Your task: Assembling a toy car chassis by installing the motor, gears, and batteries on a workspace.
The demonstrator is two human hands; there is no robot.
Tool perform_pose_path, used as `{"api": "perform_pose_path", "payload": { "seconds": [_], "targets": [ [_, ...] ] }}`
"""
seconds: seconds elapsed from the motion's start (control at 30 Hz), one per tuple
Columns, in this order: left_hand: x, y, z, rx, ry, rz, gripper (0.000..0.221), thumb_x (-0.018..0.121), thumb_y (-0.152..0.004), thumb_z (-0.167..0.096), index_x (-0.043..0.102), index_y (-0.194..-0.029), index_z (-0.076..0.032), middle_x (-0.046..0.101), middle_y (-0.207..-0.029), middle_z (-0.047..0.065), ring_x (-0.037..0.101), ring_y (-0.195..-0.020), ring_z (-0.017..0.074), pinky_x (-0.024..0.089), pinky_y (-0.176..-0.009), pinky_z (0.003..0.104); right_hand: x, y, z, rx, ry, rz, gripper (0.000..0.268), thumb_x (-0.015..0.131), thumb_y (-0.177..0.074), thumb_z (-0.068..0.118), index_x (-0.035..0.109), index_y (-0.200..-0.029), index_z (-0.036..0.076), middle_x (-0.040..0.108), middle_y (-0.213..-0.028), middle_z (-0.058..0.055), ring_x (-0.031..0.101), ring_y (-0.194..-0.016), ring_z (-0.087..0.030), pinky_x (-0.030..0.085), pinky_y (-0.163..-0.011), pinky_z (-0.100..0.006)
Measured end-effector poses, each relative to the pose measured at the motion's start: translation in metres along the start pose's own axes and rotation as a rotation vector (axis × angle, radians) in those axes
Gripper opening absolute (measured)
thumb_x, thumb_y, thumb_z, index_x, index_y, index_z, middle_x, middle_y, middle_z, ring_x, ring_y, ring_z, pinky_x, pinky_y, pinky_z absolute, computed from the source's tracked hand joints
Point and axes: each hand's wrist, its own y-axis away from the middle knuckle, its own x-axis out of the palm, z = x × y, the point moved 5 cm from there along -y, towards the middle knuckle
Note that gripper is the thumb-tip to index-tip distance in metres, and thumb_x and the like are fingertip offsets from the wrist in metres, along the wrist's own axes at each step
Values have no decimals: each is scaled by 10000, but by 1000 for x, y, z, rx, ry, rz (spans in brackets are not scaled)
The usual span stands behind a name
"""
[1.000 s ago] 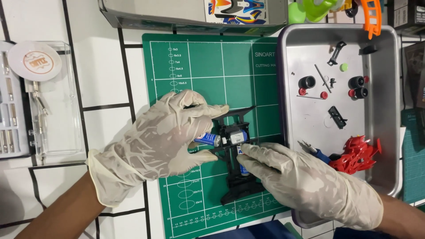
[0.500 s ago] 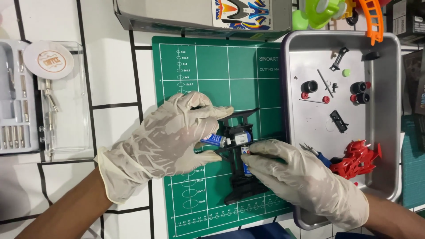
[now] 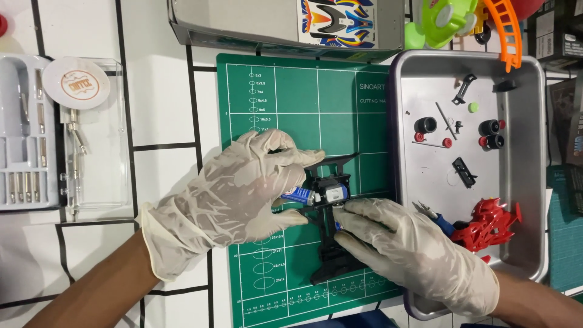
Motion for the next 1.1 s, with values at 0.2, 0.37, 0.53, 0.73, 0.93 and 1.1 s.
{"api": "perform_pose_path", "payload": {
  "seconds": [0.2,0.37,0.53,0.73,0.93,1.1],
  "targets": [
    [-3,-3,2,20,78,1,507,794,-781,-633,673,-862,-147,616,-1461,-33,525,-1139,285,483,-889,580,28,43,-9,-303,356,383,476,737,-830,19,700,-1279,170,646,-1366,-142,623,-1186,-325,549,-969,-468],
    [-3,-2,3,57,-39,-31,485,710,-852,-645,707,-858,-160,614,-1462,-52,527,-1110,272,491,-821,484,42,63,-17,-397,404,589,617,695,-779,-50,614,-1369,111,543,-1472,-253,553,-1311,-408,507,-1023,-546],
    [3,-3,9,25,144,31,296,608,-834,-449,619,-816,-155,599,-1475,-45,489,-1112,263,419,-857,490,24,36,-15,-249,176,504,468,696,-821,-31,678,-1270,96,589,-1420,-184,551,-1300,-359,496,-1036,-537],
    [-7,-1,1,117,-91,-53,510,624,-891,-665,687,-880,-160,625,-1457,-23,553,-1137,270,485,-793,420,-4,-4,-3,-15,84,174,372,802,-867,166,701,-1208,54,718,-1215,-81,695,-1054,-241,616,-873,-401],
    [-3,-2,0,77,8,-47,476,688,-866,-631,676,-886,-155,607,-1466,-33,529,-1137,262,469,-878,466,-9,-8,-3,98,45,77,305,803,-885,179,707,-1171,128,711,-1095,-48,714,-905,-209,638,-692,-341],
    [-13,-2,-2,84,4,-129,509,818,-776,-633,636,-789,-157,656,-1417,-39,567,-1109,258,520,-812,436,-10,-8,-1,76,62,43,306,804,-890,174,707,-1178,131,701,-1054,-37,704,-855,-200,632,-646,-335]
  ]
}}
